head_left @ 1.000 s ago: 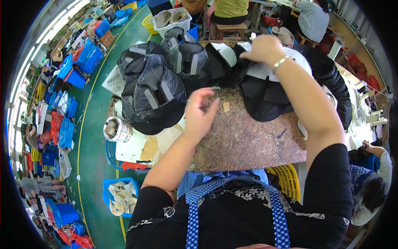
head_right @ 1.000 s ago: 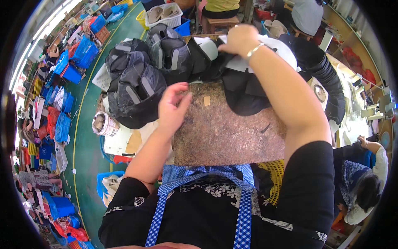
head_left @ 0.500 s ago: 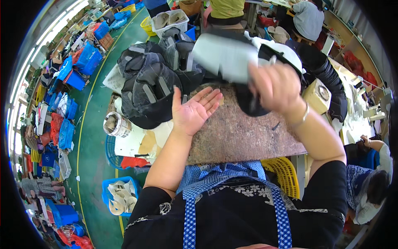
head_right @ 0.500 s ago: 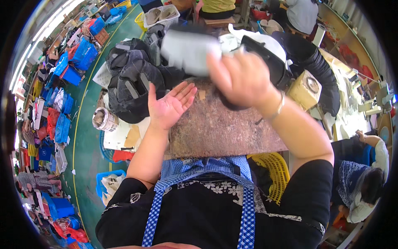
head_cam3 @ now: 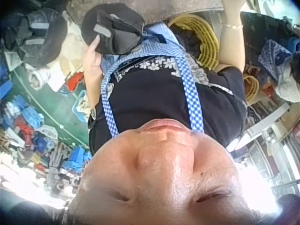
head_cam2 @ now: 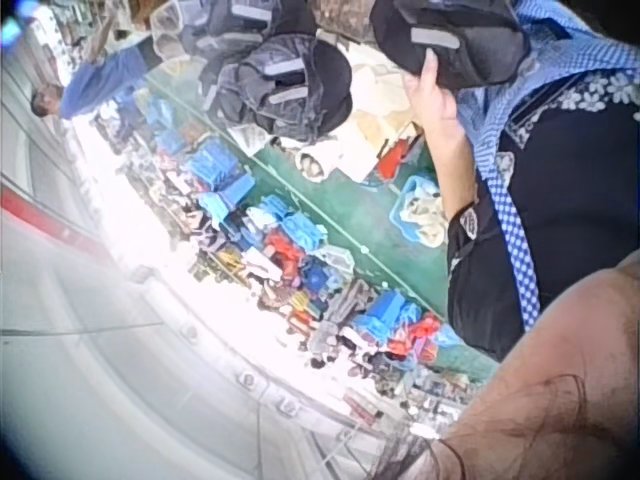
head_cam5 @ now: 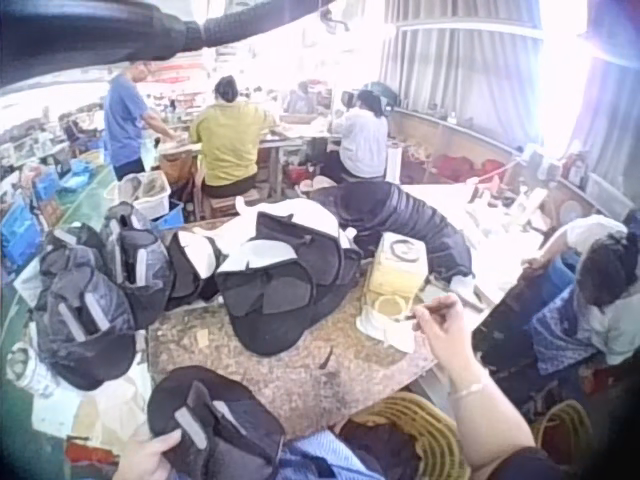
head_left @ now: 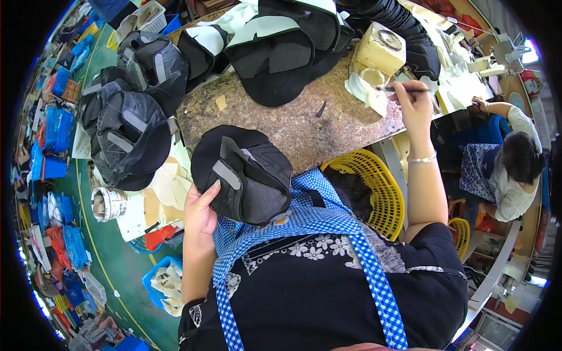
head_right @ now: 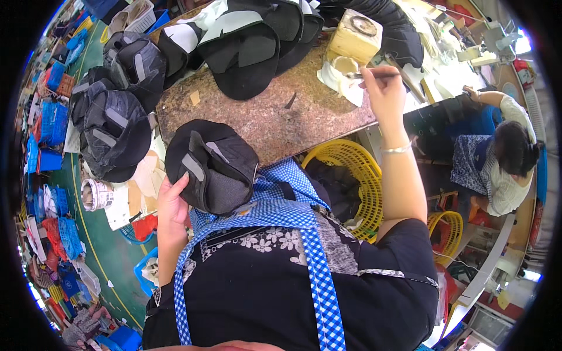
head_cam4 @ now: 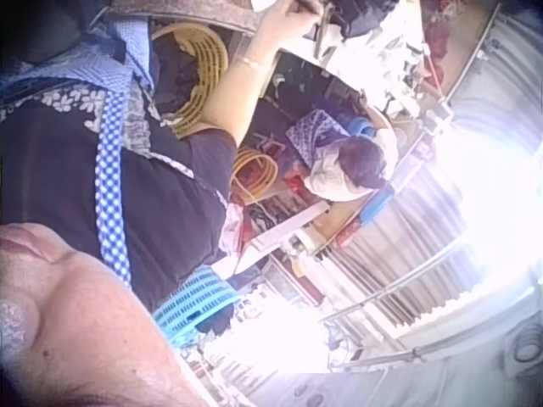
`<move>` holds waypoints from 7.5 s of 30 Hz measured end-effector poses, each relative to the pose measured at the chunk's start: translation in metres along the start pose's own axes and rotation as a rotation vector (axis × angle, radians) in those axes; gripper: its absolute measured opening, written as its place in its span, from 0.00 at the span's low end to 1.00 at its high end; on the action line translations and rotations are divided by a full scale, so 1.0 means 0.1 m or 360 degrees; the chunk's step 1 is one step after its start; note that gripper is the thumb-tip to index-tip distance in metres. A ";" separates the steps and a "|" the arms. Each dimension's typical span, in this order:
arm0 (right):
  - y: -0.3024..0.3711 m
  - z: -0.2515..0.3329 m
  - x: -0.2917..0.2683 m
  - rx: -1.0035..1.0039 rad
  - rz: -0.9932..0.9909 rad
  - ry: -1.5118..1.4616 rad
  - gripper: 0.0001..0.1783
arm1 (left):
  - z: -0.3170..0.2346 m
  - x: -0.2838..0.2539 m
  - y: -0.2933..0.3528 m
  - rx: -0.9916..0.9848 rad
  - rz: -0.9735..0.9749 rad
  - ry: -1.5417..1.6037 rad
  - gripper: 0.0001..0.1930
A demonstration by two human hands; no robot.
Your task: The person applies adhesive to shoe upper components using a handheld brush, inserts foam strips onto the glued pieces, and folds and presses the fabric layers together by hand.
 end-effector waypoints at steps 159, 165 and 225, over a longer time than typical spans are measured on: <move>1.14 1.51 1.28 -0.0624 0.1541 -0.1232 0.09 | -0.70 0.85 0.40 0.0410 0.0210 -0.0776 0.23; -0.11 0.23 0.38 0.0105 -0.0209 -0.0657 0.10 | -0.52 0.88 0.24 0.0433 0.0672 -0.1221 0.39; -0.43 -0.35 0.07 0.0001 -0.0213 0.0450 0.15 | -0.33 1.10 0.01 0.0974 0.0435 -0.1824 0.14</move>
Point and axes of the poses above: each hand's wrist, its own y-axis away from the middle knuckle, its own x-axis out of the palm, z = x × y, the point moved 7 cm from there along -y, towards the middle knuckle, and after that the axes turned 7 degrees about y, right-handed, at the moved point
